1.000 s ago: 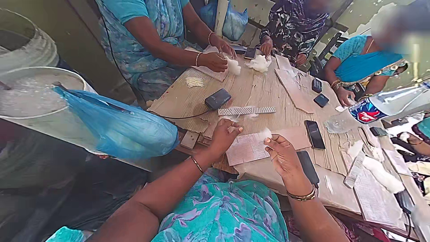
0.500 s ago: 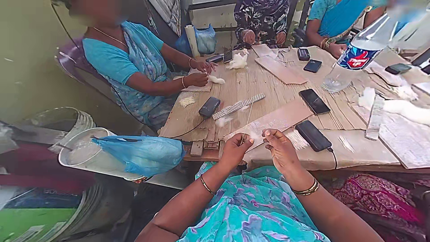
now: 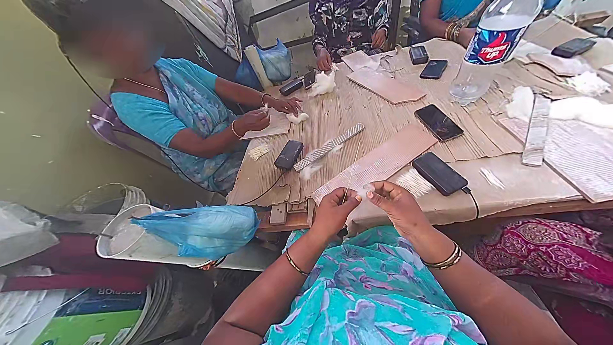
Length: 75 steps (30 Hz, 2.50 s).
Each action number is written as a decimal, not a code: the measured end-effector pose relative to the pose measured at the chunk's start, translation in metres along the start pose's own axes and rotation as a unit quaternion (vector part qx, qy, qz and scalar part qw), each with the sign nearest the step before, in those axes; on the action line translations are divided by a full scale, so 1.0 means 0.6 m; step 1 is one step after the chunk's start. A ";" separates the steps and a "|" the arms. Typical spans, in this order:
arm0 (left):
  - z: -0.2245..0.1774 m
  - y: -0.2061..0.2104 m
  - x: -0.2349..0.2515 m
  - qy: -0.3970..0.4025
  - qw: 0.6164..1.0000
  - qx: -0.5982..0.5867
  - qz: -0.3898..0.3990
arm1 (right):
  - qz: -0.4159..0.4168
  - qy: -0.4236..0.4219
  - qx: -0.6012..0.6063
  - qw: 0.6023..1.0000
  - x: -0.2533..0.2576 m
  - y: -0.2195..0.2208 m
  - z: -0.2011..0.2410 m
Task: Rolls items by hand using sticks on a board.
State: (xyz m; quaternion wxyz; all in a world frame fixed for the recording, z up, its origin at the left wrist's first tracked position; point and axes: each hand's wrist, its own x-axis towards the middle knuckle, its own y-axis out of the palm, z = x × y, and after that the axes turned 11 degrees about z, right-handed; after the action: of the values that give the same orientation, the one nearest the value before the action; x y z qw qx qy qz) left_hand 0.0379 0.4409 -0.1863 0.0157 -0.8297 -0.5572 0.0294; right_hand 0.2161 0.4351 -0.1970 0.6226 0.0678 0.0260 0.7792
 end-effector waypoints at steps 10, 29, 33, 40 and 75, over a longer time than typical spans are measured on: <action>0.043 -0.094 0.007 -0.025 0.992 -0.085 -0.086 | -0.040 0.038 -0.061 0.997 0.123 0.032 -0.011; 0.087 -0.180 -0.010 -0.053 0.968 -0.148 -0.196 | 0.052 0.044 -0.242 0.968 0.274 0.117 -0.069; 0.069 -0.151 -0.009 -0.039 0.979 -0.122 -0.156 | 0.166 0.075 -0.099 0.978 0.173 0.109 -0.030; 0.037 -0.105 -0.021 -0.005 0.988 -0.076 -0.131 | 0.121 0.054 -0.076 0.988 0.118 0.078 -0.018; 0.015 -0.045 -0.020 -0.036 0.990 -0.130 -0.041 | 0.047 0.032 0.017 0.998 0.053 0.043 -0.017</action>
State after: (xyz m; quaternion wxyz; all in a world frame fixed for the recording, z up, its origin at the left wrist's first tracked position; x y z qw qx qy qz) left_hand 0.0080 0.4399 -0.1931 -0.1115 -0.7997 -0.5897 -0.0141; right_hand 0.1830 0.4607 -0.2018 0.5825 0.0546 0.0561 0.8091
